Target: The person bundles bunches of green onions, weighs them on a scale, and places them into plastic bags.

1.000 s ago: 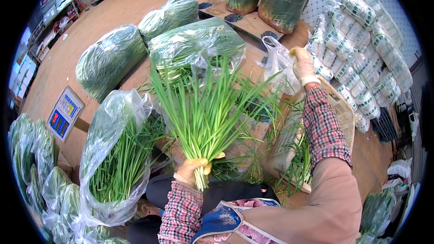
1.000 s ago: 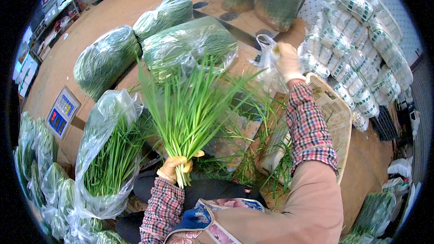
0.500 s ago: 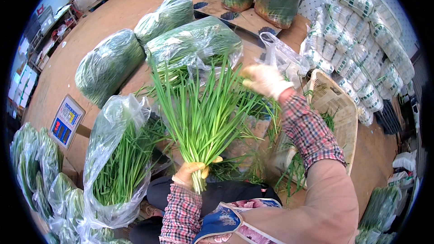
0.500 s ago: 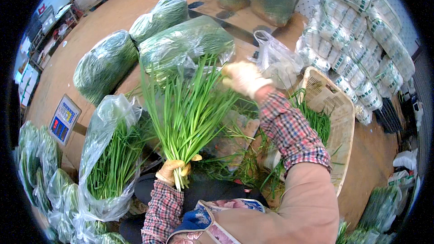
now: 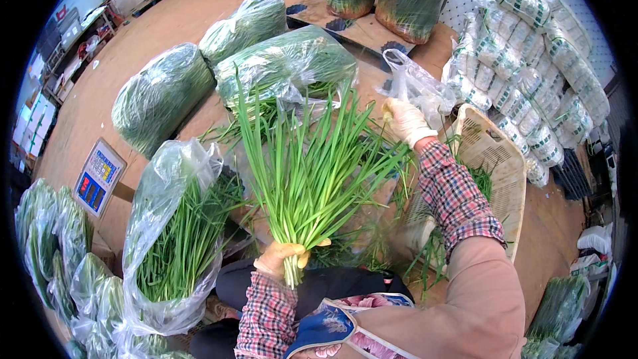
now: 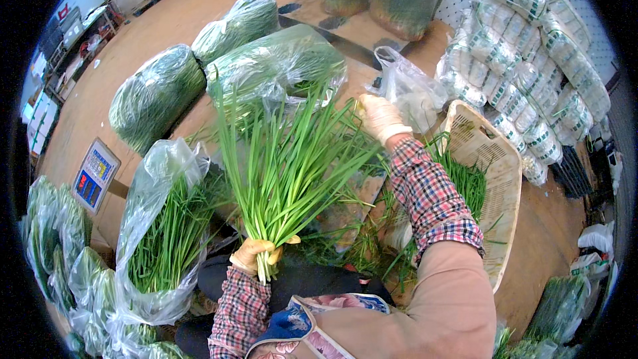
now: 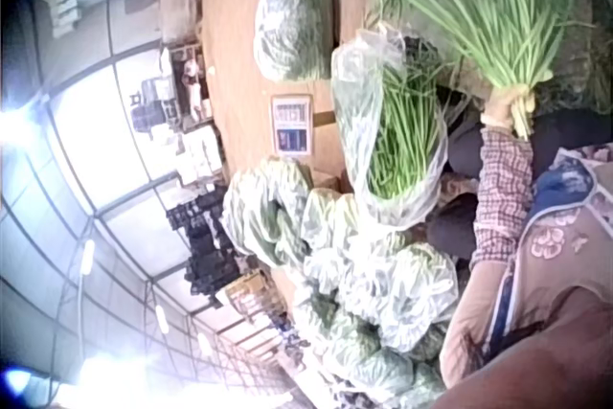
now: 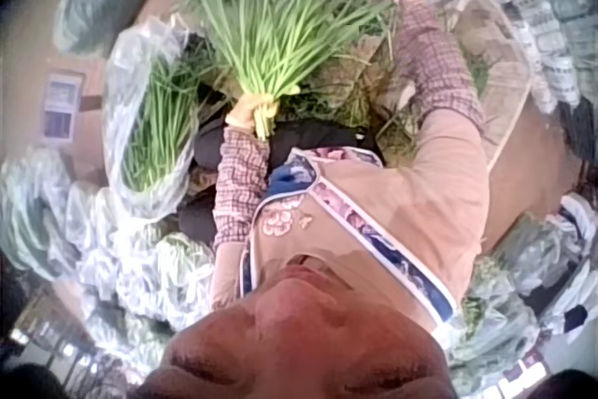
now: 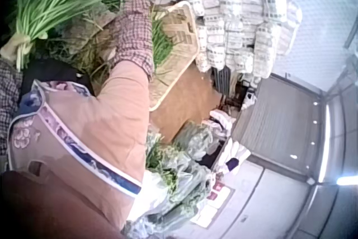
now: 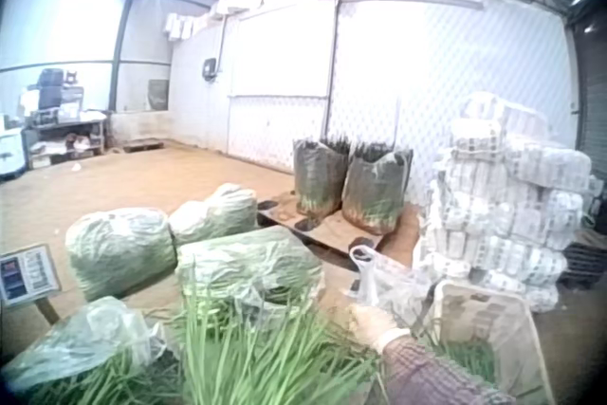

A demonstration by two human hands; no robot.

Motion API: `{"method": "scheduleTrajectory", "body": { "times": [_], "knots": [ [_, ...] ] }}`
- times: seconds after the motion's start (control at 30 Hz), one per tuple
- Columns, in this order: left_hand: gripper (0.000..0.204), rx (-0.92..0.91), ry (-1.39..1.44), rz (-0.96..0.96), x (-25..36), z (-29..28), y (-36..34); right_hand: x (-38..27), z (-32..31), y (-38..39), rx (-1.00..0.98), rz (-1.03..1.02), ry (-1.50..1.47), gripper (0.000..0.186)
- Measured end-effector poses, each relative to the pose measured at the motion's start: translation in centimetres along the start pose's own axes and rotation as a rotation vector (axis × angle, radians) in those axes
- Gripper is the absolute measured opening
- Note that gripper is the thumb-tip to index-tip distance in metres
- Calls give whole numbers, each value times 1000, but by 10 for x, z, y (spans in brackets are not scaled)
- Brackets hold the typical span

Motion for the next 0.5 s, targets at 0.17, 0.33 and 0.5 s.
{"method": "scheduleTrajectory", "body": {
  "times": [0.17, 0.33, 0.5],
  "knots": [
    [56, 9, -11, 32, 3, 5, 2, 23, 3, 7, -370, 145, 135, 78],
    [64, -29, 1, -24, 1, 3, 2, 14, 10, 16, -355, 73, 98, 102],
    [59, -34, -11, -62, 1, 4, 3, 3, 19, 0, -238, 32, 57, 64]
  ]
}}
Point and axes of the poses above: each hand's wrist, its own y-axis away from the middle knuckle, its own z-axis out of the palm, x = y × z, the point moved 4 cm from there along -y, towards the middle knuckle, and after that the axes turned 2 degrees about -x, right-handed, at the moved point
